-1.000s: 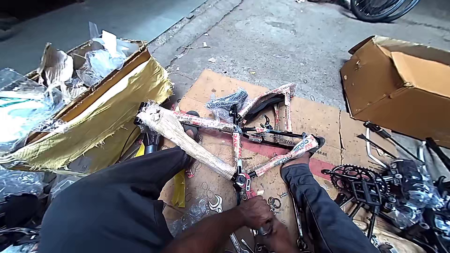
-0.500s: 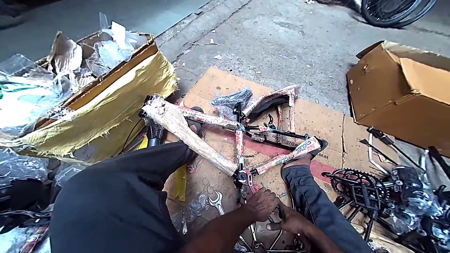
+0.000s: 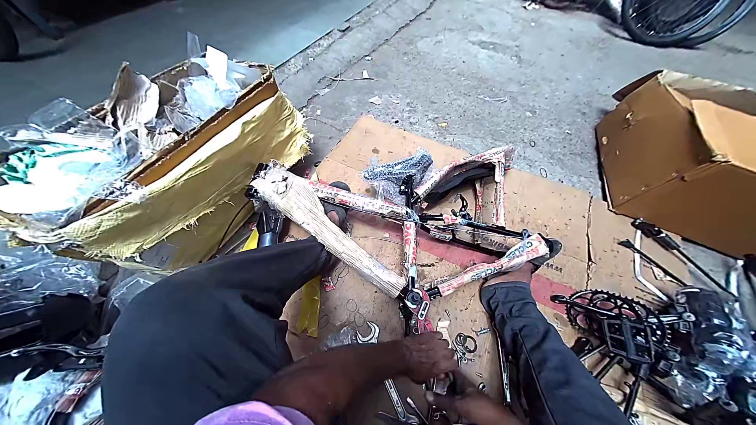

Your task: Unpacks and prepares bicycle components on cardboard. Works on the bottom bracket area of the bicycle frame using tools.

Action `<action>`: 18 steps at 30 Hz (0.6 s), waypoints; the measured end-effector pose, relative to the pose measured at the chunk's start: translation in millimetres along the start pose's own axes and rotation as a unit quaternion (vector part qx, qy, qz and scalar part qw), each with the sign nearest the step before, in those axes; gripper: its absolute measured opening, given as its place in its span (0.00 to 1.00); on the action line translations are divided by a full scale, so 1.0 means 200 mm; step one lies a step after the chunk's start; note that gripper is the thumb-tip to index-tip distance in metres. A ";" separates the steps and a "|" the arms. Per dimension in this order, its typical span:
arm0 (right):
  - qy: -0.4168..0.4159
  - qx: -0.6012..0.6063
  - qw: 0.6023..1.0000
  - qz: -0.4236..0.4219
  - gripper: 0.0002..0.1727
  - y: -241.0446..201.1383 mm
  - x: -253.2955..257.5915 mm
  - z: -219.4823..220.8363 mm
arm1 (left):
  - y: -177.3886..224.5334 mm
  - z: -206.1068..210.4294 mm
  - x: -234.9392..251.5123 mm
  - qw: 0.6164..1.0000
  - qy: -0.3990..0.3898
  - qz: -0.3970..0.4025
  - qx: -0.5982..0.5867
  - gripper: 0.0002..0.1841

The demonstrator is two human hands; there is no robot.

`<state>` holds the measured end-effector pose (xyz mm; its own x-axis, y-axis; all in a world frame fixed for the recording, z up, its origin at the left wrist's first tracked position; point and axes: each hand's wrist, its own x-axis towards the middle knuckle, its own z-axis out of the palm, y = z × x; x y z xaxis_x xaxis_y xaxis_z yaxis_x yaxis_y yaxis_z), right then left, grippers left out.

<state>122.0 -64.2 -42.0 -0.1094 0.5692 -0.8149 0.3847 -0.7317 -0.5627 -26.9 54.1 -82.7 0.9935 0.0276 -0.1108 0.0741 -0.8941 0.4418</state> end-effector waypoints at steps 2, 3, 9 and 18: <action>0.002 -0.150 0.988 -0.016 0.57 0.03 0.07 -0.28 | 0.04 0.00 0.19 0.993 0.017 -0.114 -0.042 0.18; 0.006 -0.204 0.979 -0.007 0.62 0.02 0.11 -0.35 | 0.04 0.00 0.25 0.988 0.018 -0.147 -0.050 0.18; 0.059 0.166 0.984 0.008 0.41 -0.10 -0.02 0.38 | -0.06 -0.04 -0.15 0.992 -0.065 0.107 -0.006 0.11; -0.044 0.108 0.991 0.065 0.39 -0.01 -0.02 0.02 | -0.03 -0.02 -0.04 0.999 -0.033 0.041 0.004 0.23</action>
<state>117.6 -66.9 -38.8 -0.1548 0.4368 -0.8861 0.1976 -0.8651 -0.4610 -34.2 61.4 -80.8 0.9881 -0.0763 -0.1334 -0.0090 -0.8952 0.4456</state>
